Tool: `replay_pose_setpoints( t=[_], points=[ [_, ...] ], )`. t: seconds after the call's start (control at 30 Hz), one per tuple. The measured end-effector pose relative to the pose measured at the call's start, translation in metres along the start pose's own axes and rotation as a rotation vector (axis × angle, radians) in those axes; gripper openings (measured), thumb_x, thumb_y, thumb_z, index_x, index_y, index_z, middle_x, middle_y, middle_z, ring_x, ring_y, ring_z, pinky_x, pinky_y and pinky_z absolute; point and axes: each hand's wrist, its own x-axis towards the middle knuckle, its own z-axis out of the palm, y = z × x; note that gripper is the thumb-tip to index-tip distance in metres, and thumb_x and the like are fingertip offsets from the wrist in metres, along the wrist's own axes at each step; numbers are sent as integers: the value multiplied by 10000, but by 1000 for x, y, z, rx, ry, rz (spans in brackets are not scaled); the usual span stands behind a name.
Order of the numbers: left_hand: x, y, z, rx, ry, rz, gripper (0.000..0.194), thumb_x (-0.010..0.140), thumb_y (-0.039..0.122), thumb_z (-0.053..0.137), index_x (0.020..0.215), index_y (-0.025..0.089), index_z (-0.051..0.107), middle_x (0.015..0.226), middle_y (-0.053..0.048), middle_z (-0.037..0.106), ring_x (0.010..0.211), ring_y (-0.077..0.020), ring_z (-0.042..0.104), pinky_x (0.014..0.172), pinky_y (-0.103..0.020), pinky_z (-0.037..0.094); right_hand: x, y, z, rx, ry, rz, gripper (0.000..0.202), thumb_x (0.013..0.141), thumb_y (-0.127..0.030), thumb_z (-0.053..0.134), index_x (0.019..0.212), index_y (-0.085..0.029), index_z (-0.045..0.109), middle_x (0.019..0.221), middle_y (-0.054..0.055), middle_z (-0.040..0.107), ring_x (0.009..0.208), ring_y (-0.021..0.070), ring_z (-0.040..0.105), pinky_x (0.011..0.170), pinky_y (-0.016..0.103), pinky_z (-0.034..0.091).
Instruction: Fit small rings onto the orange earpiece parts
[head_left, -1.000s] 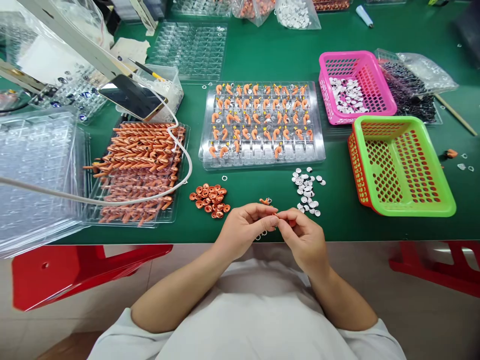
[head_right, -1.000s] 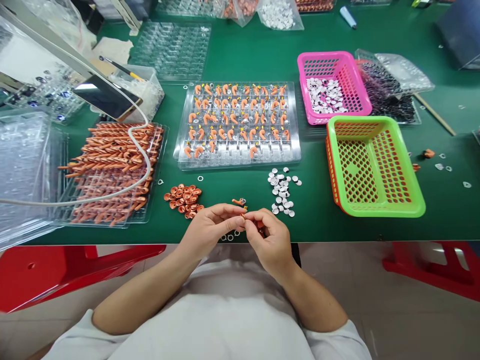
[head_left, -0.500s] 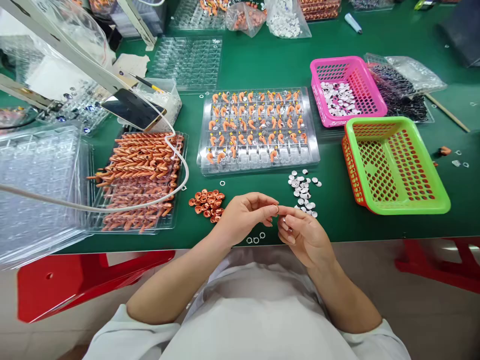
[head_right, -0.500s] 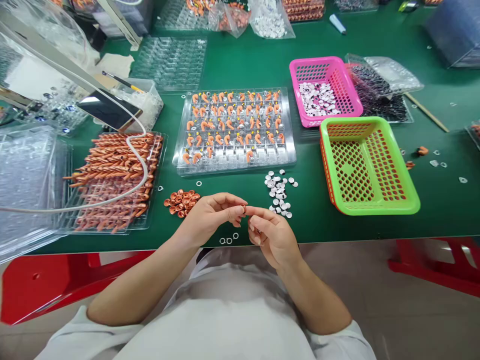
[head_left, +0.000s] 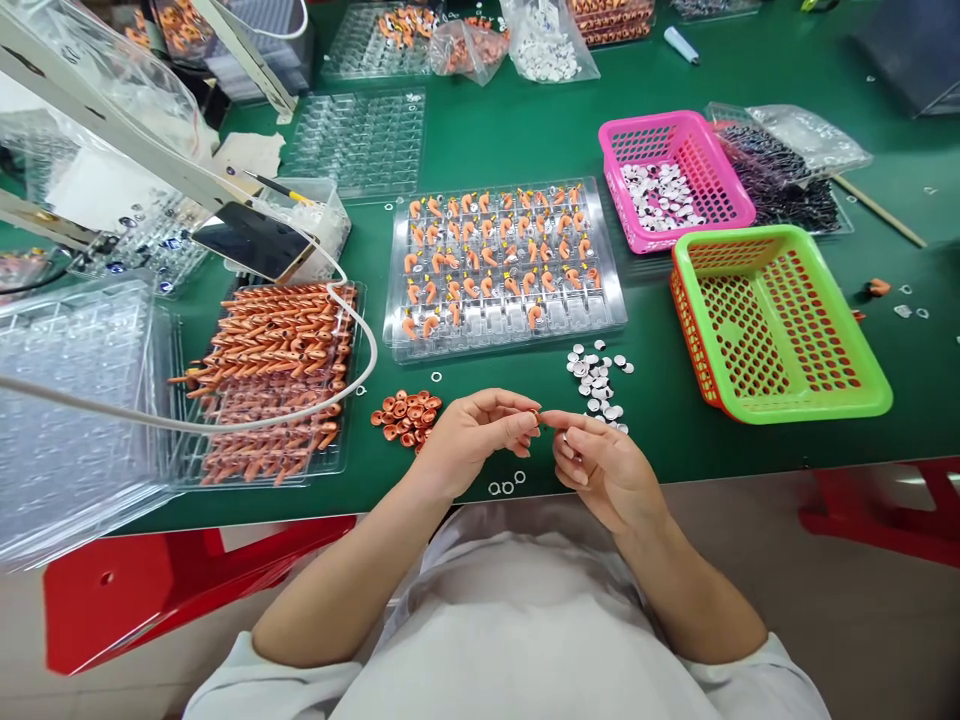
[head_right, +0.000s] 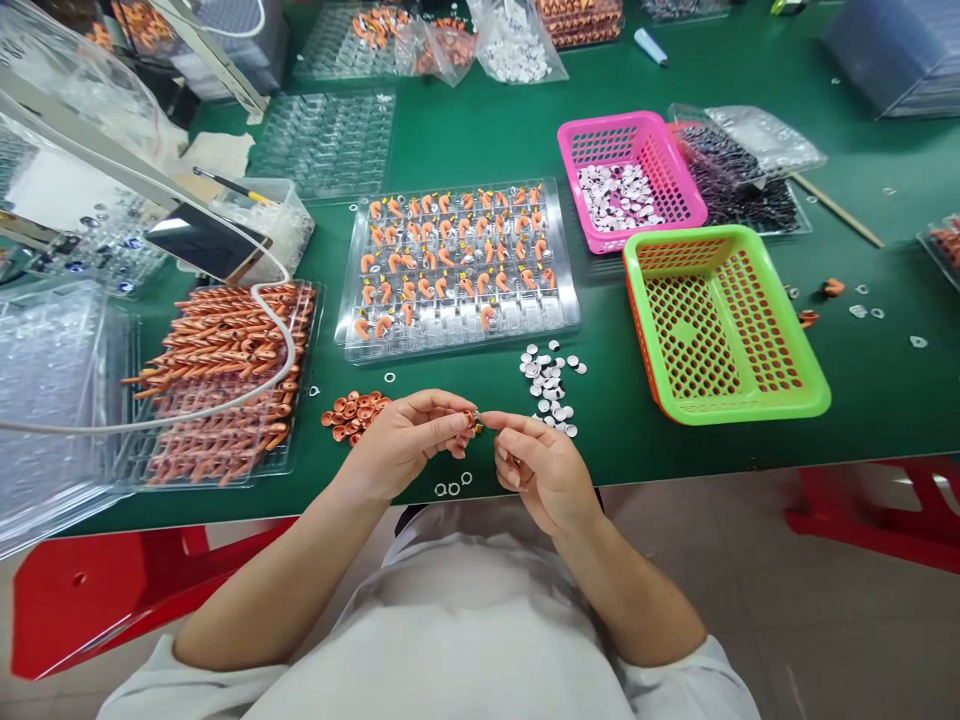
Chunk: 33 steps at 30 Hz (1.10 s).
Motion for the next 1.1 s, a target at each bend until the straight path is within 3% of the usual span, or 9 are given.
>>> replay_pose_setpoints(
  t=[0.13,0.27,0.37,0.5,0.7,0.87,1.03,1.1],
  points=[
    [-7,-2,-7,10,2,48,166,738,245,808,856,153,736,731,-9,719,604,-97,651,584,-195,550,-4,-2,-7,-142,69,-133,213,809,-275,680,989,-181,743,566,-50,457,472,58,377,456,213,271],
    [-22,-8,-8,48,-11,64,113,762,226,788,841,163,736,744,-2,717,620,-89,649,620,-193,556,-16,0,-14,-548,176,-396,148,876,-272,628,955,-221,741,634,-27,507,531,85,435,482,233,331],
    [-34,-15,-5,73,-15,34,101,757,218,790,827,166,738,751,-3,716,658,-93,653,641,-188,556,-26,7,-12,-864,103,-531,146,890,-215,604,964,-233,728,766,0,566,588,95,487,507,242,376],
    [-42,-26,0,94,-9,14,102,759,223,787,837,174,744,775,-10,730,707,-105,664,674,-192,559,-33,19,-7,-1047,-56,-668,217,884,-131,578,1053,-226,677,755,-2,570,626,107,521,518,229,413],
    [-47,-32,0,117,8,-21,146,785,247,764,913,177,755,847,-36,760,801,-150,705,740,-230,583,-30,32,-4,-1167,-35,-899,232,860,-66,580,1038,-211,614,745,-2,561,613,105,537,499,213,447],
    [-49,-32,1,48,-27,-47,192,770,229,777,955,178,758,879,-35,769,830,-159,718,751,-236,597,-25,37,-4,-1415,-18,-1108,248,846,-46,582,1037,-204,591,725,10,583,613,127,553,530,247,471],
    [-47,-32,-1,27,12,-41,188,737,240,804,904,166,760,849,-36,768,810,-159,715,756,-249,601,-23,31,-8,-1474,-97,-1069,254,871,-77,558,1077,-221,594,759,19,618,637,130,586,560,245,494],
    [-46,-31,-3,30,49,-39,191,729,247,811,892,167,756,842,-38,770,811,-162,714,753,-252,600,-22,23,-12,-1492,-57,-1019,254,871,-83,566,1074,-233,598,791,27,629,657,134,600,576,247,494]
  ],
)
